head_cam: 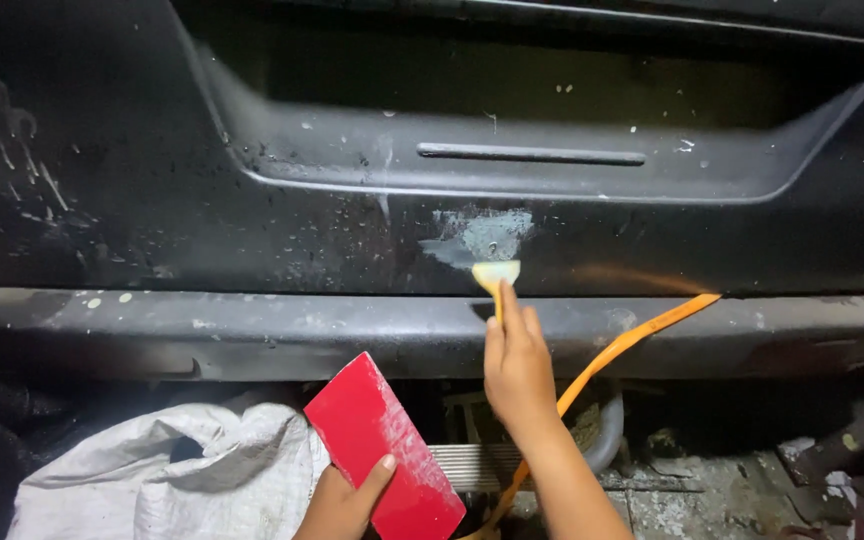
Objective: The person scoops a white paste from a small container onto a red plastic spreader and applies it to a damaged area on a black car bumper. They repeatedly smooth the filler over the surface and scrape excess material back into the container.
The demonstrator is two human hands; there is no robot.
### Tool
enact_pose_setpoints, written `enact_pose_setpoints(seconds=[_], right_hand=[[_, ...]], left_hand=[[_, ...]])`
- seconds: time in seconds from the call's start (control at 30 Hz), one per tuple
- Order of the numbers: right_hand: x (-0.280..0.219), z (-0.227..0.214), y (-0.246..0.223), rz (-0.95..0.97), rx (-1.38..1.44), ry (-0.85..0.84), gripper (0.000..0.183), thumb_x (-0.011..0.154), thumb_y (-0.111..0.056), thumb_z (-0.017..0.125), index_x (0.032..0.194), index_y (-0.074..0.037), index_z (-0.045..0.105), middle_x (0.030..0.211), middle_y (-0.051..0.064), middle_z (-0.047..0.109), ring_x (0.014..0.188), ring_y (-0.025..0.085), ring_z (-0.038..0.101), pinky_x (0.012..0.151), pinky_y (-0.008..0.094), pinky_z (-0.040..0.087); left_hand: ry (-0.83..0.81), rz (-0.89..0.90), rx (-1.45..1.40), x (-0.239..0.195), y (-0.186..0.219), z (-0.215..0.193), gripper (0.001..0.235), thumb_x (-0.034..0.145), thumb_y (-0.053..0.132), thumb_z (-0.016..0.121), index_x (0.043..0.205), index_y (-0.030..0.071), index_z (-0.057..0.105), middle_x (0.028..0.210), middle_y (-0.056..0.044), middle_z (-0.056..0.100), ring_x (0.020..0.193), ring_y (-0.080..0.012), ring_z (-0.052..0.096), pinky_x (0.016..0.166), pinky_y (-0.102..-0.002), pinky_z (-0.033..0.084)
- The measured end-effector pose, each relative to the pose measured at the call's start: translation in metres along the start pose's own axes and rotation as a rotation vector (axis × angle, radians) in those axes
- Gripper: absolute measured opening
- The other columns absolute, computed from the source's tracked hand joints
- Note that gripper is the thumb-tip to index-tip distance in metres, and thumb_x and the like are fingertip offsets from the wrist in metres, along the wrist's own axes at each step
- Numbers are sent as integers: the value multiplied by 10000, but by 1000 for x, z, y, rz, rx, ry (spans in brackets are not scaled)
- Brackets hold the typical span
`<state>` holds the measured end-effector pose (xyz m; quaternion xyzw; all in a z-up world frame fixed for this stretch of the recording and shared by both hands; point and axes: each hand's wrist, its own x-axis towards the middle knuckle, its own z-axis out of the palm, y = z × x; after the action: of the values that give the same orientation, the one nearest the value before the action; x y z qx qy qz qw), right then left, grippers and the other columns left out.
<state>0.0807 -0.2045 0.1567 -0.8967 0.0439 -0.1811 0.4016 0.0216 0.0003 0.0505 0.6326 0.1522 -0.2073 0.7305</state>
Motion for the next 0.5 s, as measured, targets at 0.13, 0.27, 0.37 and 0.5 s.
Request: enact_pose_setpoints(seconds=[0.13,0.27,0.37,0.5], right_hand=[[29,19,24,-225,-41,195,601,1070,-235,378,1645,-141,232,1092,114,464,773,270,517,612,415,400],[39,39,52,-303,-341,227,648,1076,-225,451,1654,-171,163,1092,144,478,515,365,445,436,481,321],[22,24,39,-167,-372,89,639,1064,-252,418,1655,-181,185,1134,170,495,548,424,492,489,516,353],[5,0,21,128,-335,-249,604,1053,-324,340,1635,-192,250,1268,185,549,967,437,617,766,550,479]], left_hand=[[5,53,86,6,-12,-5,369,890,322,701,1168,81,717,1055,-127,832,1012,-271,812,842,-371,622],[-25,70,76,4,-9,-6,348,898,300,703,1146,56,712,1024,-140,814,980,-268,802,811,-365,624],[-30,102,139,8,-18,-8,373,890,338,689,1154,78,719,1041,-111,827,983,-244,808,808,-345,628],[-31,191,174,15,-26,-7,404,867,381,685,1167,112,723,1067,-67,835,1001,-203,799,840,-332,614]])
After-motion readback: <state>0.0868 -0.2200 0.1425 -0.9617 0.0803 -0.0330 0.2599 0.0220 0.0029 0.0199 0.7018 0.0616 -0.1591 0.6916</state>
